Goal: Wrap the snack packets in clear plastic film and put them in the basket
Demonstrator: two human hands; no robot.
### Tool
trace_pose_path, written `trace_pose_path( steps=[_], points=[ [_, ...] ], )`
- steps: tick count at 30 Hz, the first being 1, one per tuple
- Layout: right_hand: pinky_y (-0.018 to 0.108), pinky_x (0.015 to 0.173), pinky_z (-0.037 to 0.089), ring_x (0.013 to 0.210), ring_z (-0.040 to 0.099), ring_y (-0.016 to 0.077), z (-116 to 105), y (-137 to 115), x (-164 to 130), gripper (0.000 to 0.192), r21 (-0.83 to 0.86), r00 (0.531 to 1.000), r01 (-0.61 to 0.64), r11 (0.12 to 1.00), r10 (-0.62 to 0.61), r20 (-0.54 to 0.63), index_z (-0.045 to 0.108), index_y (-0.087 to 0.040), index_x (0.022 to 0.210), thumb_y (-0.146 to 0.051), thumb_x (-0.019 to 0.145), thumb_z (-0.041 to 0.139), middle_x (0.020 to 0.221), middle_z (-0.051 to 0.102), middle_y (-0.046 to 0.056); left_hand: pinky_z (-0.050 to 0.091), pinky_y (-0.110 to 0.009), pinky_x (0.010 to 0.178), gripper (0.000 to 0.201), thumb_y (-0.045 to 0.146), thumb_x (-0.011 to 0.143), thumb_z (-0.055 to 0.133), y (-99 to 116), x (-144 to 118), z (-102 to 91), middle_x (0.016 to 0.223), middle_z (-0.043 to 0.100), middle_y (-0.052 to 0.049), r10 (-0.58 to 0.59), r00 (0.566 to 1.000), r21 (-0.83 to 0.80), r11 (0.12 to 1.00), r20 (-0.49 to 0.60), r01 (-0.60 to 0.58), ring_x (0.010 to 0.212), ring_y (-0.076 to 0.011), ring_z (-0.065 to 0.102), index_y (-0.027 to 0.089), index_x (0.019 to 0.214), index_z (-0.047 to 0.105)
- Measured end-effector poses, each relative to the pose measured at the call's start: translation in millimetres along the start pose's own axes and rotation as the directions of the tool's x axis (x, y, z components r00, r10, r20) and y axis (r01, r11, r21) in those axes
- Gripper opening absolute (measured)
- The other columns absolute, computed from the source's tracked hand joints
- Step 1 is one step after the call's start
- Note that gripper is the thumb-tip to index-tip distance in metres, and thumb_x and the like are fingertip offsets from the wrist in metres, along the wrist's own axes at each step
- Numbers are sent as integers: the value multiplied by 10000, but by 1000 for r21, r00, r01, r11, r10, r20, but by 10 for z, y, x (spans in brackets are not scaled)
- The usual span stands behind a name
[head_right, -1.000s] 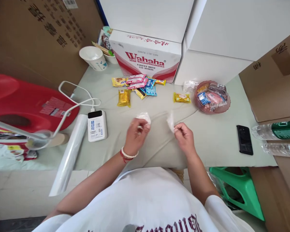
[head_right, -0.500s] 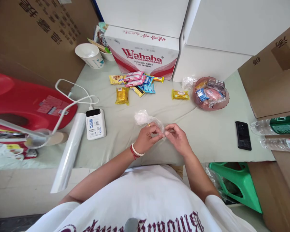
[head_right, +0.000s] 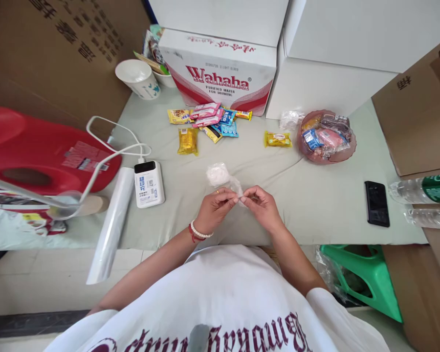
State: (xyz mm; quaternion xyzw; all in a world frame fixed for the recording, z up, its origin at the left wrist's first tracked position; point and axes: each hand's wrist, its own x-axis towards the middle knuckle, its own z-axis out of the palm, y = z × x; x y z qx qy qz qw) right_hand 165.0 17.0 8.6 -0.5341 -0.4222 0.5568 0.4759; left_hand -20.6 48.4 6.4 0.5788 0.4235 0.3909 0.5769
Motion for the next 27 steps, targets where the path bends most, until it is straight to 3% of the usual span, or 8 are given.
trace_pose_path(
  steps=[3, 6, 12, 16, 21, 25, 27],
  points=[
    [259, 732, 431, 753, 514, 134, -37, 31, 48, 243, 46, 995, -5, 999, 9, -103, 694, -250, 835, -441, 792, 838, 809, 615, -14, 464, -290, 706, 287, 485, 832, 772, -31, -6, -19, 768, 677, -40, -60, 995, -48, 997, -73, 57, 748, -162, 592, 204, 780, 800],
    [285, 785, 461, 815, 554, 154, -113, 81, 62, 268, 80, 993, -33, 996, 42, -114, 715, -257, 838, -458, 742, 864, 873, 650, 0, 438, -266, 664, 326, 504, 780, 810, -45, -6, -71, 738, 640, -17, -139, 984, -128, 984, -109, 125, 706, -135, 543, 186, 729, 760],
    [323, 851, 490, 942, 596, 184, -54, 108, 1, 176, 21, 999, 39, 999, -39, -11, 778, -293, 841, -440, 777, 851, 960, 653, 30, 380, -250, 588, 466, 626, 793, 749, 46, 36, 6, 674, 584, 13, -291, 953, -277, 912, 84, 302, 619, -107, 482, 166, 869, 745],
    [351, 880, 511, 961, 606, 195, -18, 89, -22, 179, -43, 998, 55, 998, -54, 10, 798, -304, 852, -458, 776, 851, 1019, 636, 48, 392, -251, 625, 437, 569, 703, 842, 38, 81, 79, 702, 615, 13, -274, 958, -283, 915, 90, 288, 642, -99, 482, 162, 774, 700],
    [343, 906, 504, 978, 607, 197, -135, 102, -53, 220, -50, 998, 55, 997, -56, -21, 773, -288, 849, -491, 794, 837, 983, 659, 34, 324, -244, 553, 404, 553, 733, 818, -57, 57, 41, 624, 546, 36, -309, 951, -323, 897, 27, 301, 565, -85, 404, 165, 784, 716],
    [332, 890, 501, 968, 616, 202, -131, 47, -61, 373, -113, 1000, -9, 994, 9, 2, 771, -288, 1026, -626, 904, 671, 1045, 701, 41, 394, -269, 622, 277, 466, 813, 764, -33, 6, 35, 679, 602, 2, -157, 986, -109, 983, -56, 150, 630, -121, 486, 190, 797, 773],
    [317, 860, 498, 947, 614, 199, -65, 8, -34, 373, -130, 1000, -12, 991, 14, 12, 759, -284, 1030, -619, 870, 716, 1032, 705, 36, 415, -280, 655, 222, 422, 840, 738, -6, -15, 49, 690, 605, -8, -62, 996, 8, 998, -59, 62, 659, -138, 513, 211, 805, 797]
  ],
)
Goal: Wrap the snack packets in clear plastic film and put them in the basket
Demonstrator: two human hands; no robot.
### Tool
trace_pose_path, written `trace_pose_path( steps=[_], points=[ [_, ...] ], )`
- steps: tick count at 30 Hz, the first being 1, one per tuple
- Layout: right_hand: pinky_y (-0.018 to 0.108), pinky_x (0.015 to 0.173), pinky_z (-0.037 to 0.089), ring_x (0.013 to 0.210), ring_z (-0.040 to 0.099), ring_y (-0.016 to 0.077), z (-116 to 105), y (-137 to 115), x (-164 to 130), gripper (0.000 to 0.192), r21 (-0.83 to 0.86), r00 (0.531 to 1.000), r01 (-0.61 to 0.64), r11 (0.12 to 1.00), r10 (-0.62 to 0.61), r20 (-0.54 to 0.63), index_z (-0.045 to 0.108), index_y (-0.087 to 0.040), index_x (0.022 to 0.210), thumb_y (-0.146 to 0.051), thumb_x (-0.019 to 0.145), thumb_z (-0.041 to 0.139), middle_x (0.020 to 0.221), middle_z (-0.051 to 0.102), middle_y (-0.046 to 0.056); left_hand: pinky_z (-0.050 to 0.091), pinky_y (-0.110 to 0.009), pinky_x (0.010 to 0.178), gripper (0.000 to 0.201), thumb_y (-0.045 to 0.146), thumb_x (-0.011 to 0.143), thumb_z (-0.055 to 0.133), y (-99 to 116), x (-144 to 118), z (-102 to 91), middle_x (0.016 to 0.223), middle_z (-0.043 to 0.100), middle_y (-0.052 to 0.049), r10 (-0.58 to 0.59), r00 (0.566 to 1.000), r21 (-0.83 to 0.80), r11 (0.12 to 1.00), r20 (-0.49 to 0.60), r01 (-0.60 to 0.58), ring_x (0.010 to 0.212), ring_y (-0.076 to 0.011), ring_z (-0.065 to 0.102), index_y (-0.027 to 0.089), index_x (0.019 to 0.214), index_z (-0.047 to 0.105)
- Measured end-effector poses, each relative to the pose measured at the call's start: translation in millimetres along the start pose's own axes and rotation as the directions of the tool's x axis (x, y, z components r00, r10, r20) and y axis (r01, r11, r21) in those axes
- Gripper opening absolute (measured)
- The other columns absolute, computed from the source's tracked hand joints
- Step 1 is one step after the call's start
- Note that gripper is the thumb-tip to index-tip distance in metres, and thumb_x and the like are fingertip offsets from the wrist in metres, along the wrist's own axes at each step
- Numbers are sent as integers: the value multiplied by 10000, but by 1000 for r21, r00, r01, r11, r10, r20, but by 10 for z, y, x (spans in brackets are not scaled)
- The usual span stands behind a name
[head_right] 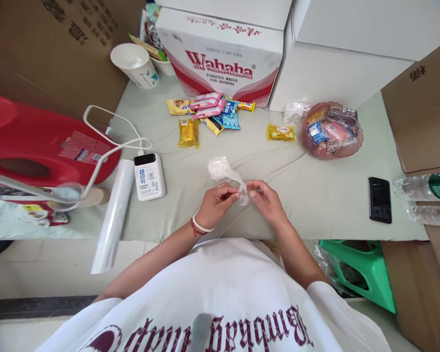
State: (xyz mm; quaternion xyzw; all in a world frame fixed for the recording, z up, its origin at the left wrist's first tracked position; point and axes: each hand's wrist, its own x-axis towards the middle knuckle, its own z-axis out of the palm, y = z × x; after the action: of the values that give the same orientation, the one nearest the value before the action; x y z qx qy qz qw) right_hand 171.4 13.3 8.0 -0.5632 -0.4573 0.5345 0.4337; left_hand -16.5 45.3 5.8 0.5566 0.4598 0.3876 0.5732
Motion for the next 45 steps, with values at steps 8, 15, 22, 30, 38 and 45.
trace_pose_path(
  steps=[8, 15, 22, 30, 38, 45],
  points=[
    [268, 685, 442, 706, 508, 142, 35, 72, 157, 308, 237, 956, -53, 970, 117, -268, 670, -251, 846, -519, 771, 802, 771, 594, -19, 396, -261, 625, 290, 473, 808, 750, -83, -52, -132, 722, 619, 12, -178, 972, -182, 972, -153, 150, 635, -115, 477, 187, 789, 701],
    [289, 761, 457, 844, 582, 164, 118, 71, 49, 181, -16, 991, 63, 998, -64, -120, 781, -269, 855, -449, 856, 758, 926, 656, 22, 415, -260, 669, 267, 443, 834, 749, 70, 11, 11, 800, 630, -10, -20, 997, -9, 1000, -71, 19, 727, -137, 527, 193, 806, 659],
    [233, 587, 424, 657, 469, 103, 78, 83, 32, 269, 337, 931, -125, 933, 227, -286, 753, -227, 841, -408, 681, 872, 763, 624, -14, 414, -255, 659, 254, 410, 803, 741, -128, 111, -46, 710, 583, 31, -171, 976, -180, 973, -135, 145, 652, -107, 484, 186, 773, 625],
    [217, 539, 410, 696, 478, 115, -90, 121, -205, 417, 212, 928, -342, 916, 364, -79, 721, -207, 922, -489, 665, 889, 811, 592, 9, 557, -286, 755, 500, 501, 669, 897, -220, 1, -223, 989, 690, -11, -367, 925, -635, 739, -101, 224, 826, -125, 619, 215, 828, 519],
    [323, 831, 530, 983, 625, 198, -164, -90, 35, 328, -156, 993, 42, 987, -58, -99, 762, -258, 1012, -472, 770, 824, 1098, 694, 52, 537, -329, 901, 397, 544, 849, 776, -99, -98, -229, 1056, 716, -65, -68, 997, -410, 909, 38, 77, 960, -162, 660, 195, 859, 588],
    [208, 527, 415, 637, 508, 98, -93, -65, 246, 316, 260, 956, -107, 960, 171, -238, 735, -228, 851, -452, 676, 876, 772, 629, -27, 535, -316, 875, 462, 533, 748, 838, -243, -177, -316, 1048, 680, -23, -249, 957, -509, 849, -147, 143, 966, -165, 672, 217, 869, 523]
  ],
)
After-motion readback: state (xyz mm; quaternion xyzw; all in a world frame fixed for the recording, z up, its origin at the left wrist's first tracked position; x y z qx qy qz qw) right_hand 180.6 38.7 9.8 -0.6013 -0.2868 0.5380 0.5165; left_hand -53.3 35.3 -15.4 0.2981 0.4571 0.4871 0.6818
